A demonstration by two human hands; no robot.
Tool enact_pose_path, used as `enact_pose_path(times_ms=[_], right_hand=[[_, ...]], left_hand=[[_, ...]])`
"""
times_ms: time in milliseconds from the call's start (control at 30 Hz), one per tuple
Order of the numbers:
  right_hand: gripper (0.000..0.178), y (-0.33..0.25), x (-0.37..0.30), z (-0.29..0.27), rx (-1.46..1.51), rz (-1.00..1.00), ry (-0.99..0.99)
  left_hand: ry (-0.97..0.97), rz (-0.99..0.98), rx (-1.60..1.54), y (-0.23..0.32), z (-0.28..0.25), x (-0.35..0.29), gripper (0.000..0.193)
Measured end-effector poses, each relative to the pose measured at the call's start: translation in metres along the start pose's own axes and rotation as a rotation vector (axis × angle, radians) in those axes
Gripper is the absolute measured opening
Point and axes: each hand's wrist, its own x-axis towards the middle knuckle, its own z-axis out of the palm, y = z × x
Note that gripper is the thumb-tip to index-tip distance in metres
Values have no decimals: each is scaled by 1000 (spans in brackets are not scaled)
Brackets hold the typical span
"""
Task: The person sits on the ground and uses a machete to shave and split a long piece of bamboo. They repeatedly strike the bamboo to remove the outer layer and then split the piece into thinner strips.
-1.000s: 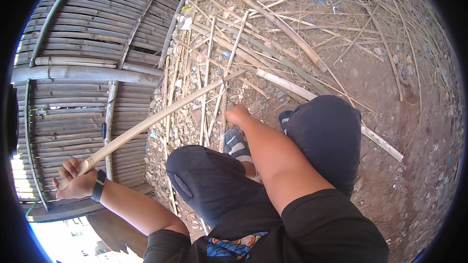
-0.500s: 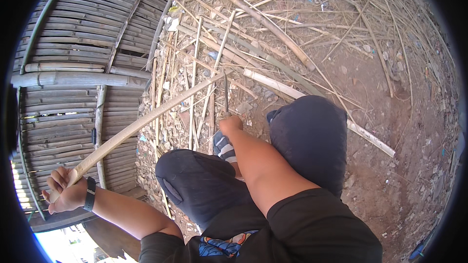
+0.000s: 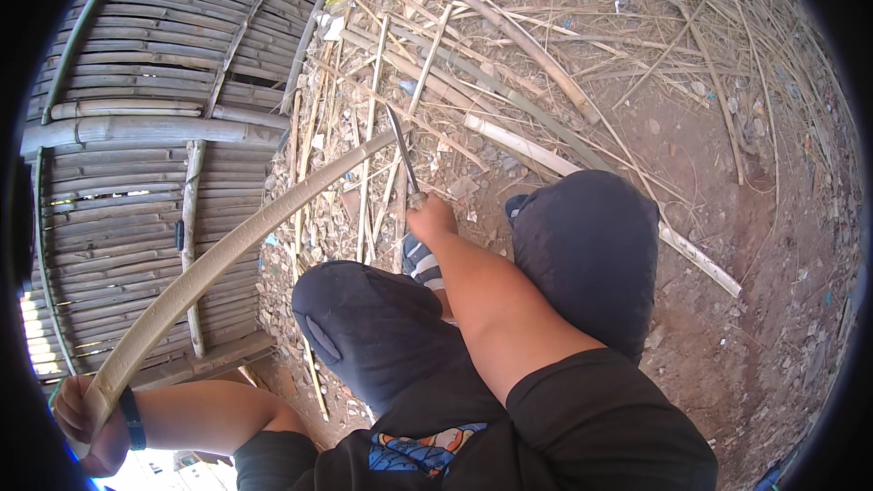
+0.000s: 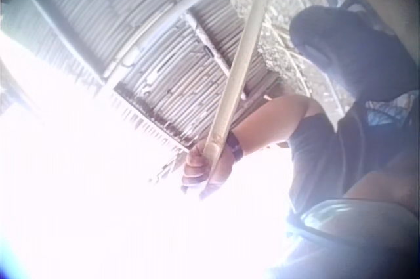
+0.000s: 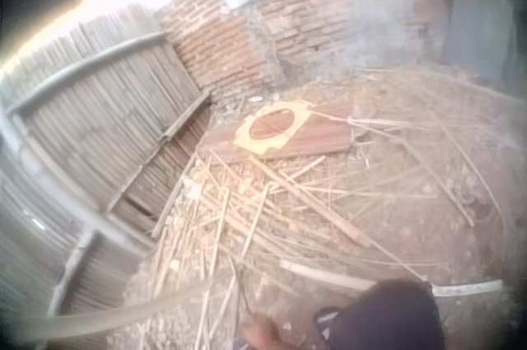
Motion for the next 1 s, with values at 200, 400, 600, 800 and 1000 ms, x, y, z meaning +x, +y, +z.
enact_pose_path(times_ms=[200, 400, 600, 800, 1000], right_hand=[[45, 2, 1, 1, -12, -14, -7], [44, -9, -10, -1, -69, -44, -68], [49, -65, -20, 10, 14, -407, -279], [61, -136, -52, -20, -69, -658, -599], [43, -138, -56, -10, 4, -755, -712]], left_hand=[[-8, -142, -9, -44, 38, -34, 19], [-131, -91, 108, -96, 26, -35, 28], [196, -124, 667, -106, 48, -37, 57], [124, -246, 269, -100, -8, -19, 60], [-9, -378, -36, -110, -21, -10, 55]])
